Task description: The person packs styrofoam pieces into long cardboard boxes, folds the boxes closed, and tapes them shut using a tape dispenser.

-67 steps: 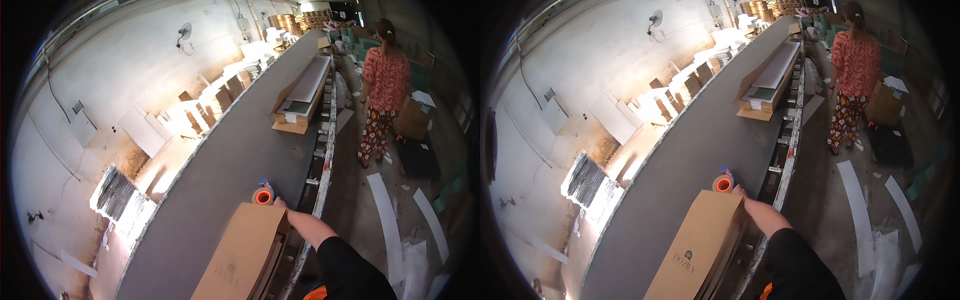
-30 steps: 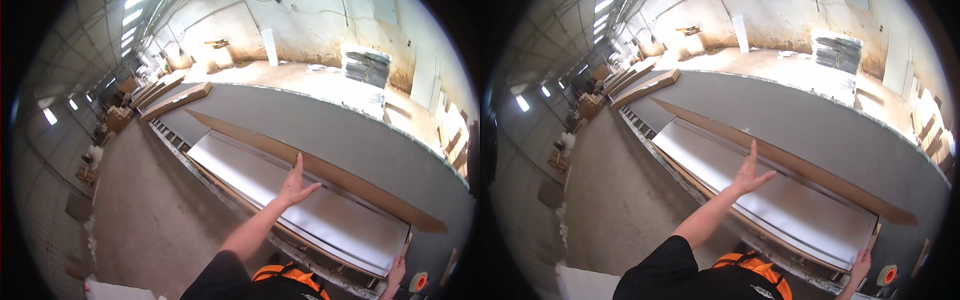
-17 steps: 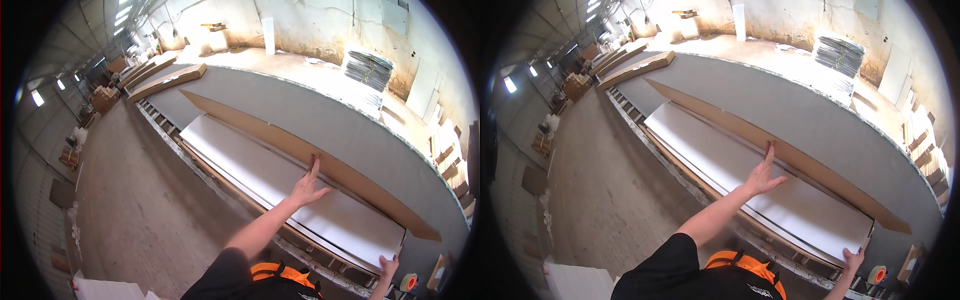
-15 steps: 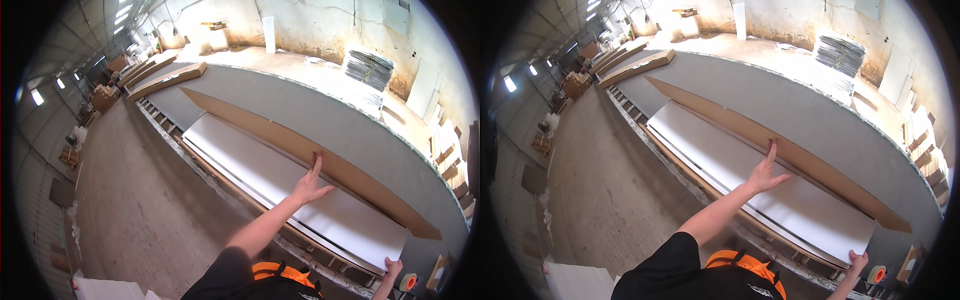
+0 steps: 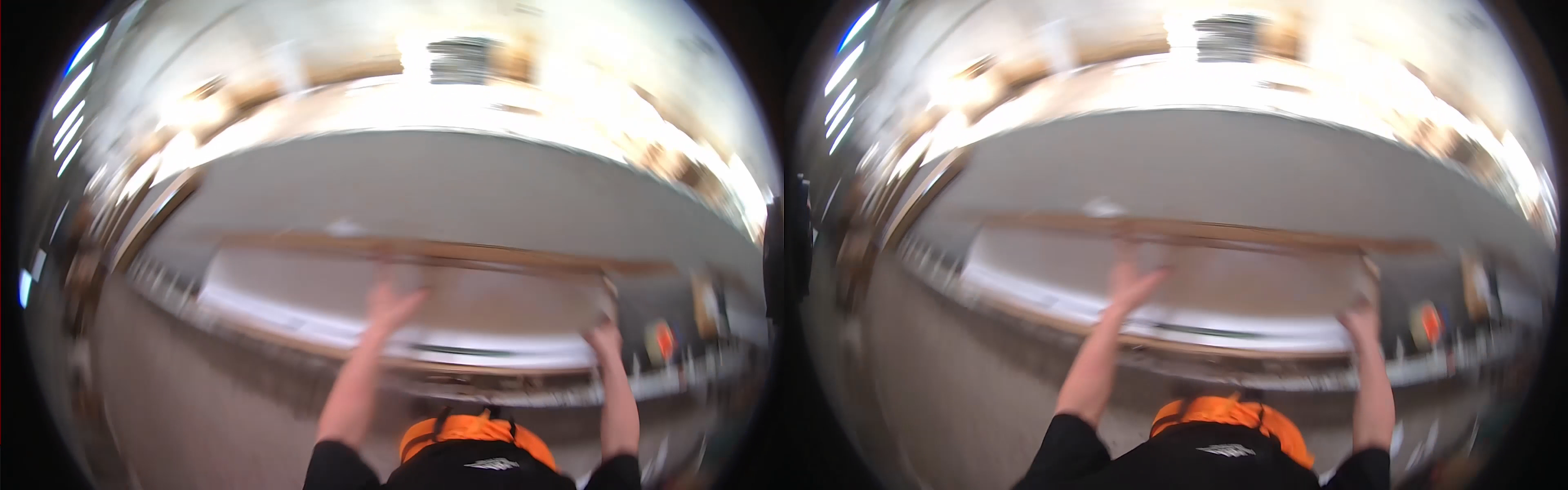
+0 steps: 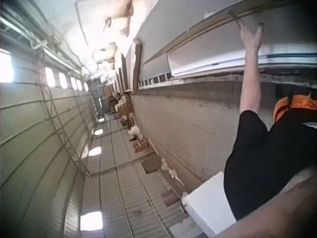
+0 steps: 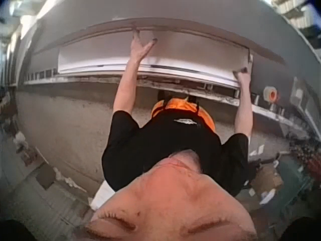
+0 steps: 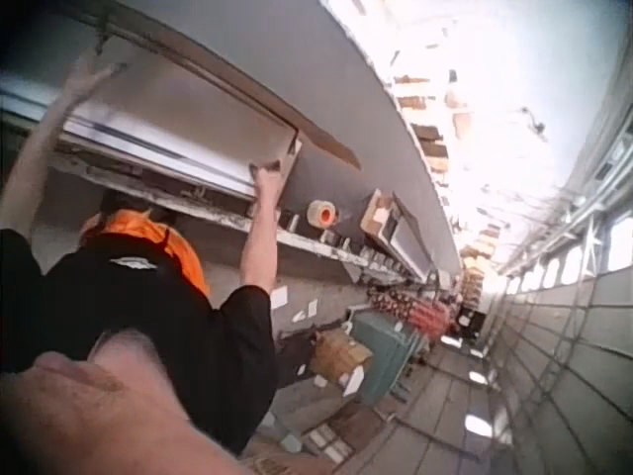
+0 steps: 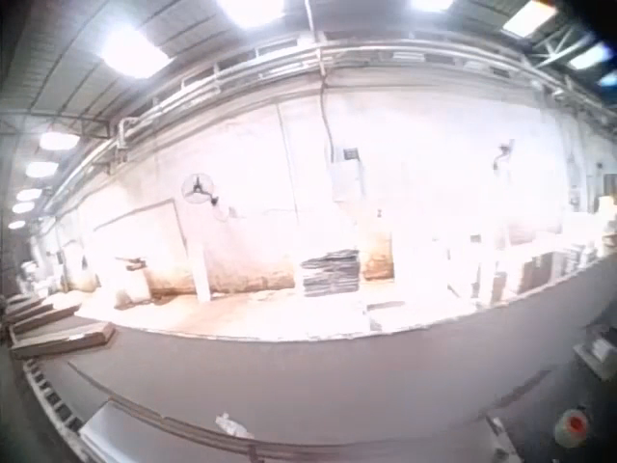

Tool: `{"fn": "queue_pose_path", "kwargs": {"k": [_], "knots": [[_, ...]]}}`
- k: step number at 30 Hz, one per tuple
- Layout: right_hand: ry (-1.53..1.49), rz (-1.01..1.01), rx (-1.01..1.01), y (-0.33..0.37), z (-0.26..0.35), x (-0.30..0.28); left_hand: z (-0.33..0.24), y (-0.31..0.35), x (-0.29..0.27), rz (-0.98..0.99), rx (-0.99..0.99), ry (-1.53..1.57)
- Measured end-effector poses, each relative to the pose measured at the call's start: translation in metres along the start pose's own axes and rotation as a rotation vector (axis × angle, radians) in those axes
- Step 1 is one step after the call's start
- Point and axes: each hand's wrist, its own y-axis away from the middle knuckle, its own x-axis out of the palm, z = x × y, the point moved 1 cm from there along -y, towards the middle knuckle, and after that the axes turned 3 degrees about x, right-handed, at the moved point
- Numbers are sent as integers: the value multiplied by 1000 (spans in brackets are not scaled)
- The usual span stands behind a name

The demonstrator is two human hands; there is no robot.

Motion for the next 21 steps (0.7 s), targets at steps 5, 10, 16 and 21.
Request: {"fn": "queue_pose_path", "kwargs": {"k": [5, 10, 16, 21], "knots": [[546, 197, -35, -23, 26, 37, 49, 1, -29, -240, 269, 318], [486, 139, 48, -7, -1, 21, 8, 7, -9, -158, 276, 290], [527, 173, -76, -37, -1, 23, 25, 35, -4, -95, 329, 136], [633, 137, -136, -15, 5, 28, 48, 64, -8, -58, 440, -69]]}}
